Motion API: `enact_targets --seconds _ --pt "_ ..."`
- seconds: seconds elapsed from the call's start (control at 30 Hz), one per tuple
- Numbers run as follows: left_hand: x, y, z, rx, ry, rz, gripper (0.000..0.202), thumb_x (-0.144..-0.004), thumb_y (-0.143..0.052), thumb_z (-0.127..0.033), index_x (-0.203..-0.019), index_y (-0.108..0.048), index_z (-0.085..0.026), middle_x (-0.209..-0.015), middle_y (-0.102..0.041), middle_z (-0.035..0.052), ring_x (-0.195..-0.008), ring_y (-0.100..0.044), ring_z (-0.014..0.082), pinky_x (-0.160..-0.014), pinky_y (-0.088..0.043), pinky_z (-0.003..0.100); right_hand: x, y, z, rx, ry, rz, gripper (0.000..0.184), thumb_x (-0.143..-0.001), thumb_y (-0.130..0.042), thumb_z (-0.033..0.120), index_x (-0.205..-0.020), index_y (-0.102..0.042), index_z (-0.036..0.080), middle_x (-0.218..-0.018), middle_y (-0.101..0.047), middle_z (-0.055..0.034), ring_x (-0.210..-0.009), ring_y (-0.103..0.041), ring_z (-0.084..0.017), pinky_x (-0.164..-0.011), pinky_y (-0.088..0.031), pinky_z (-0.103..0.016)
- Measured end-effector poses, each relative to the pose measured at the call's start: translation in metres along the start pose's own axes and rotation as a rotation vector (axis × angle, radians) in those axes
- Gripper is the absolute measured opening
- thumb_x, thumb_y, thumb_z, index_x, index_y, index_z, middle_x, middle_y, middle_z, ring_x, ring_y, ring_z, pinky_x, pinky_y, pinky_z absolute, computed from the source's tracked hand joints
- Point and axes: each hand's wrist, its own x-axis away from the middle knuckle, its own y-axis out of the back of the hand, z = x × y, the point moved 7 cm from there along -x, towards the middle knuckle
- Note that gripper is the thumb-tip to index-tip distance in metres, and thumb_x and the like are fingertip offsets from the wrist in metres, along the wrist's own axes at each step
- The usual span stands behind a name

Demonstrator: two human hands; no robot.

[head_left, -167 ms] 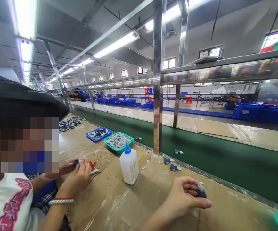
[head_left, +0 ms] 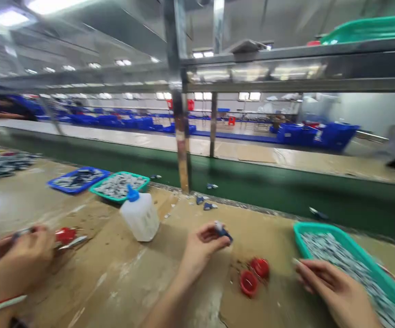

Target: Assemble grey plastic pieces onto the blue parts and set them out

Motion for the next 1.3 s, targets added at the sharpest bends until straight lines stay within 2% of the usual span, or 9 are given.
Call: enact_targets --seconds 0.03,0.1,0.23,0.47,0.77,0.9,1.03,1.17,1.3 --pt "0.000 0.002 0.004 0.017 0.009 -0.013 0.044 -0.055 -0.084 -0.032 -0.094 -0.069 -0.016 -0.094 -0.071 0.0067 -0.092 -0.066 0.0215 -0.090 -0.050 0.035 0.002 -0.008 0.000 -0.046 -0.035 0.059 0.036 -0.067 -0.074 0.056 -0.076 -0.069 0.022 -0.070 -0.066 -0.0081 -0.066 -0.063 -0.027 -0.056 -0.053 -0.034" --pt "-0.003 0.007 0.012 0.031 0.012 -0.059 0.047 -0.059 -0.082 -0.032 -0.101 -0.068 -0.016 -0.105 -0.070 0.0074 -0.104 -0.062 0.0231 -0.098 -0.044 0.037 -0.003 -0.023 0.003 -0.117 -0.043 0.112 0.036 -0.068 -0.074 0.055 -0.074 -0.069 0.020 -0.071 -0.066 -0.0069 -0.068 -0.062 -0.025 -0.054 -0.051 -0.031" --pt "-0.004 0.004 0.022 0.004 0.012 -0.069 0.050 -0.057 -0.083 -0.030 -0.104 -0.069 -0.017 -0.115 -0.066 0.0079 -0.113 -0.057 0.0255 -0.101 -0.043 0.037 -0.014 -0.043 0.003 -0.179 -0.064 0.109 0.036 -0.066 -0.077 0.051 -0.074 -0.070 0.016 -0.066 -0.066 -0.0044 -0.058 -0.058 -0.018 -0.054 -0.046 -0.027" --pt "0.001 -0.008 0.031 -0.045 0.076 -0.016 0.050 -0.053 -0.084 -0.033 -0.098 -0.070 -0.016 -0.102 -0.071 0.0104 -0.102 -0.063 0.0278 -0.092 -0.050 0.038 -0.010 -0.055 -0.010 -0.245 -0.144 0.134 0.036 -0.065 -0.079 0.048 -0.070 -0.068 0.015 -0.063 -0.067 -0.0042 -0.055 -0.056 -0.015 -0.053 -0.042 -0.024" --pt "0.002 -0.010 0.031 -0.062 0.033 0.016 0.039 -0.057 -0.083 -0.030 -0.092 -0.072 -0.018 -0.102 -0.072 0.0076 -0.098 -0.066 0.0253 -0.089 -0.052 0.034 -0.012 -0.060 -0.019 -0.247 -0.170 0.130 0.040 -0.065 -0.079 0.050 -0.070 -0.068 0.012 -0.065 -0.068 -0.0070 -0.053 -0.052 -0.014 -0.051 -0.040 -0.025" --pt "0.002 -0.010 0.036 -0.054 0.018 0.000 0.037 -0.056 -0.083 -0.027 -0.089 -0.073 -0.018 -0.099 -0.072 0.0068 -0.093 -0.067 0.0241 -0.085 -0.055 0.032 -0.011 -0.057 -0.016 -0.286 -0.191 0.135 0.037 -0.066 -0.080 0.046 -0.072 -0.068 0.012 -0.065 -0.067 -0.0059 -0.054 -0.051 -0.012 -0.052 -0.039 -0.023" --pt "0.003 -0.014 0.041 -0.044 0.045 0.000 0.038 -0.053 -0.084 -0.025 -0.088 -0.072 -0.016 -0.094 -0.073 0.0069 -0.088 -0.069 0.0235 -0.082 -0.056 0.029 -0.005 -0.057 -0.005 -0.382 -0.214 0.201 0.032 -0.070 -0.079 0.042 -0.073 -0.066 0.014 -0.066 -0.065 -0.0025 -0.054 -0.047 -0.009 -0.049 -0.035 -0.019" --pt "0.008 -0.024 0.042 -0.081 0.075 0.045 0.031 -0.054 -0.083 -0.023 -0.082 -0.072 -0.016 -0.086 -0.074 0.0062 -0.082 -0.070 0.0218 -0.077 -0.057 0.025 0.006 -0.064 0.007 -0.447 -0.216 0.257 0.031 -0.073 -0.078 0.040 -0.073 -0.062 0.014 -0.066 -0.062 -0.0003 -0.053 -0.045 -0.008 -0.047 -0.033 -0.017" --pt "0.014 -0.034 0.042 -0.097 0.058 0.122 0.025 -0.058 -0.081 -0.021 -0.081 -0.073 -0.018 -0.083 -0.074 0.0046 -0.079 -0.070 0.0197 -0.074 -0.057 0.022 0.012 -0.072 0.010 -0.424 -0.197 0.308 0.032 -0.073 -0.078 0.041 -0.073 -0.061 0.014 -0.065 -0.061 -0.0008 -0.053 -0.047 -0.009 -0.047 -0.035 -0.018"
